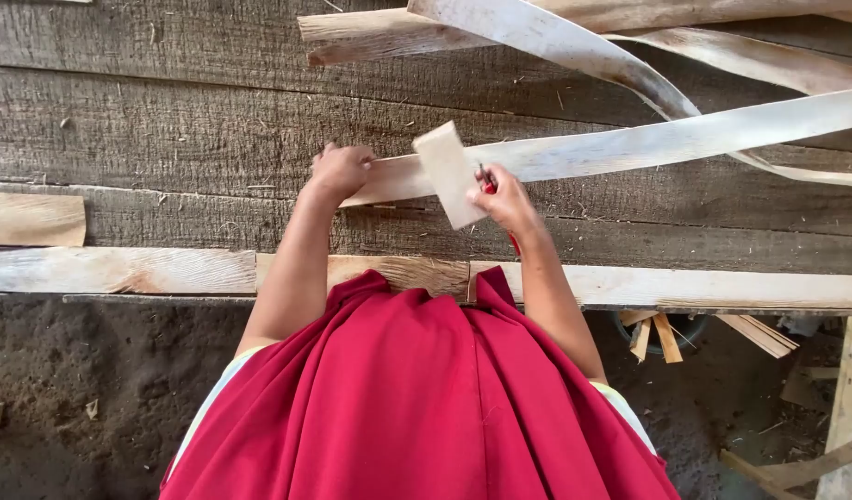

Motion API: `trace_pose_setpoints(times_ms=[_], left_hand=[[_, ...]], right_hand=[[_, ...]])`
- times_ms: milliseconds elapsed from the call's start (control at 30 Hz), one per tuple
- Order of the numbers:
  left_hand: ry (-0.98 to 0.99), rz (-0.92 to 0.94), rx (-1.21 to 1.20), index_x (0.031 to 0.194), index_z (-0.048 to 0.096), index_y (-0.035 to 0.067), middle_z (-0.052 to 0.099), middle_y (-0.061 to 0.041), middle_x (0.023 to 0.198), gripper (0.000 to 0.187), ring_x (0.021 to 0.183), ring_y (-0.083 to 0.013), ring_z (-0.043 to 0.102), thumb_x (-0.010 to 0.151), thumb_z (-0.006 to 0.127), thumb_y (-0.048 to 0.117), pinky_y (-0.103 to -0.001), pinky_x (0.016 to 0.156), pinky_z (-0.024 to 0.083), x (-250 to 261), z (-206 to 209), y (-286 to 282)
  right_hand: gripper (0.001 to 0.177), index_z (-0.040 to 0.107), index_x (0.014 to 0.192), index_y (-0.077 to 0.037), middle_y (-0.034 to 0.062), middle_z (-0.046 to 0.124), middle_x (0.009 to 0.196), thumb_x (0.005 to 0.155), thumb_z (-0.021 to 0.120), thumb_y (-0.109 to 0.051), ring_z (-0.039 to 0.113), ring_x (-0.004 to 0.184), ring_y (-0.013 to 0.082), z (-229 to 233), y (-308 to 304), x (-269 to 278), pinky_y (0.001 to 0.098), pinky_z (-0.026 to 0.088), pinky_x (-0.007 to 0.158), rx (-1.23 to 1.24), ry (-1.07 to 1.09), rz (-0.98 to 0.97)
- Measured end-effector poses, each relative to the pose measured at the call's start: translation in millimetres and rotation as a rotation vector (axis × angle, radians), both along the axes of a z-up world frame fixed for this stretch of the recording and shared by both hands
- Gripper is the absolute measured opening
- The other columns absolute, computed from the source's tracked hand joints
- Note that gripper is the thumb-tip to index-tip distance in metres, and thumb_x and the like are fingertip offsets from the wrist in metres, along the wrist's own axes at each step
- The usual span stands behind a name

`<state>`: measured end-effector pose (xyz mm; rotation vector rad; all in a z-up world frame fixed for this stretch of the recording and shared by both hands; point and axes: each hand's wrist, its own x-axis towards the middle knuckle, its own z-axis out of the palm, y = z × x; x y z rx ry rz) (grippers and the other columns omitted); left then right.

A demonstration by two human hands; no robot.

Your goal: The person splits a long piece of wood into thin strips using a red utility knife. They then use a small rectangular piece of wood as a guide to cut the strips into shorter segments on a wooden workbench.

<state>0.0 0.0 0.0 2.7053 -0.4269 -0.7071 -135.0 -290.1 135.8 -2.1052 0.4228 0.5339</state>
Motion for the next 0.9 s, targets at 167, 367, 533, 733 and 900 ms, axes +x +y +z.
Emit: trace_pose_setpoints(times_ms=[167,367,533,733,900], left_hand=[[-0.268,0.0,0.06,0.134,0.065,0.028,0.052,-0.009,0.137,0.045,0.128,-0.0349,0.043,0.09,0.07,0.035,-0.058,0.11,0.03,-27,53,-18],[-0.043,-0.192,-0.089,0.158,0.042,0.021,0.015,-0.013,0.171,0.059,0.156,-0.0389,-0.003,0.104,0.055,0.04,-0.062,0.125,0.002,-70,106,-106],[-0.061,-0.291,0.125,0.166,0.022,0.021,-0.003,-0.011,0.173,0.078,0.155,-0.0389,-0.014,0.102,0.052,0.054,-0.06,0.122,-0.011,-73,64,-115],[-0.071,-0.326,0.086,0.167,0.017,0.02,-0.005,-0.011,0.173,0.084,0.154,-0.0429,-0.015,0.101,0.049,0.061,-0.063,0.122,-0.009,-69,46,-113],[-0.083,-0.297,0.117,0.167,0.013,0.024,-0.01,-0.008,0.173,0.083,0.153,-0.0393,-0.019,0.102,0.038,0.068,-0.06,0.121,-0.015,-72,38,-115]], right_hand=[[0.035,0.056,0.122,-0.017,0.0055,0.061,0.095,0.09,0.069,-0.012,0.061,0.089,0.0241,-22,7,7,0.0422,0.052,0.081,0.002,-0.008,-0.245],[0.025,0.055,0.121,-0.019,0.0172,0.069,0.105,0.098,0.064,-0.018,0.069,0.099,0.0358,-47,24,4,0.0472,0.056,0.088,-0.063,0.044,-0.307],[0.024,0.062,0.115,-0.016,0.019,0.067,0.106,0.094,0.073,-0.021,0.071,0.1,0.0356,-101,8,-3,0.0454,0.06,0.082,-0.18,-0.081,-0.241],[0.06,0.048,0.137,-0.012,0.0205,0.06,0.122,0.088,0.078,-0.028,0.064,0.107,0.0339,-75,-22,-15,0.0506,0.055,0.088,0.136,0.062,-0.425],[0.035,0.049,0.122,-0.005,0.0097,0.063,0.097,0.092,0.063,-0.017,0.065,0.082,0.0175,-53,-32,1,0.0303,0.058,0.07,0.51,-0.004,-0.536]])
